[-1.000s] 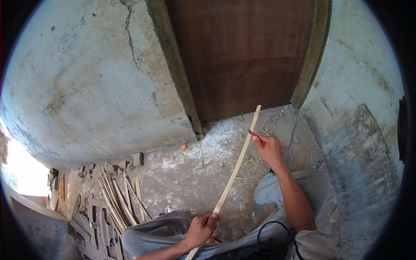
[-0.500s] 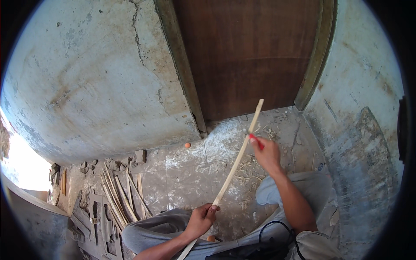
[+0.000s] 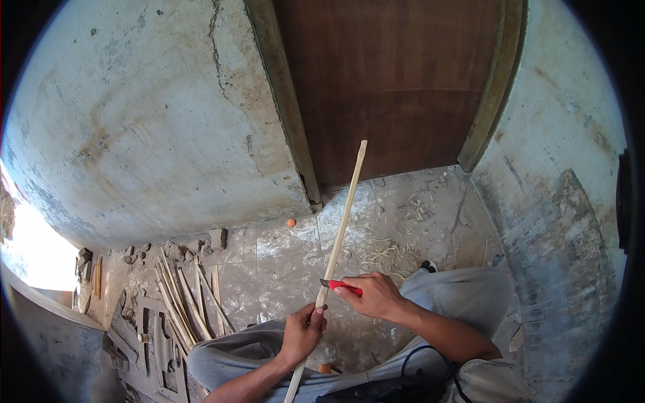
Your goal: The person holds a long wooden stick and shaves it using a utility knife.
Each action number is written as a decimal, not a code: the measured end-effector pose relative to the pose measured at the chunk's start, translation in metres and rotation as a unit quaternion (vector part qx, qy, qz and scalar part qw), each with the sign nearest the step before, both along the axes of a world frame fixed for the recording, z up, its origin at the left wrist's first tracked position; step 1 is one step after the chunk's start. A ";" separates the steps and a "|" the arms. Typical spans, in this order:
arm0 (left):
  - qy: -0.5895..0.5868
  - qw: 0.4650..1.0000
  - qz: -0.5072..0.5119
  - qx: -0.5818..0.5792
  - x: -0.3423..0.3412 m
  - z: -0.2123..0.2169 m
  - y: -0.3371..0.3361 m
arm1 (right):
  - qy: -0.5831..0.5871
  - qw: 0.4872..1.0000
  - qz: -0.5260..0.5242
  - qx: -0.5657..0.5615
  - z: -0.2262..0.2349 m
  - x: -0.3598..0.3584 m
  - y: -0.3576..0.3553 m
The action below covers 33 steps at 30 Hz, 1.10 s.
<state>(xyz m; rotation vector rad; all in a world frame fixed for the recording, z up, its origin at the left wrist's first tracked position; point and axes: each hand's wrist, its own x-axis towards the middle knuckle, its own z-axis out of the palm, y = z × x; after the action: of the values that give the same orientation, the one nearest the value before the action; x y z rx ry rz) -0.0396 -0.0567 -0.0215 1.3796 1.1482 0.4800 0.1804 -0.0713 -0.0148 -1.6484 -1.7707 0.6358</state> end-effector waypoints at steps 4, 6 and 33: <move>0.017 0.999 -0.004 0.032 0.003 0.007 -0.003 | -0.033 0.999 -0.013 0.029 0.000 0.000 -0.002; 0.038 0.999 -0.005 0.034 0.003 0.009 -0.003 | -0.049 0.998 -0.026 0.028 0.002 -0.003 -0.002; -0.052 0.996 -0.011 -0.071 0.000 0.021 -0.001 | 0.049 0.970 -0.229 0.057 0.019 0.050 0.018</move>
<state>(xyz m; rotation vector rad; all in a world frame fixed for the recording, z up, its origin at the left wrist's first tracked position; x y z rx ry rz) -0.0393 -0.0576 -0.0006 1.2294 1.0615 0.4409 0.2300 -0.0529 0.0045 -1.8258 -1.2653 0.3858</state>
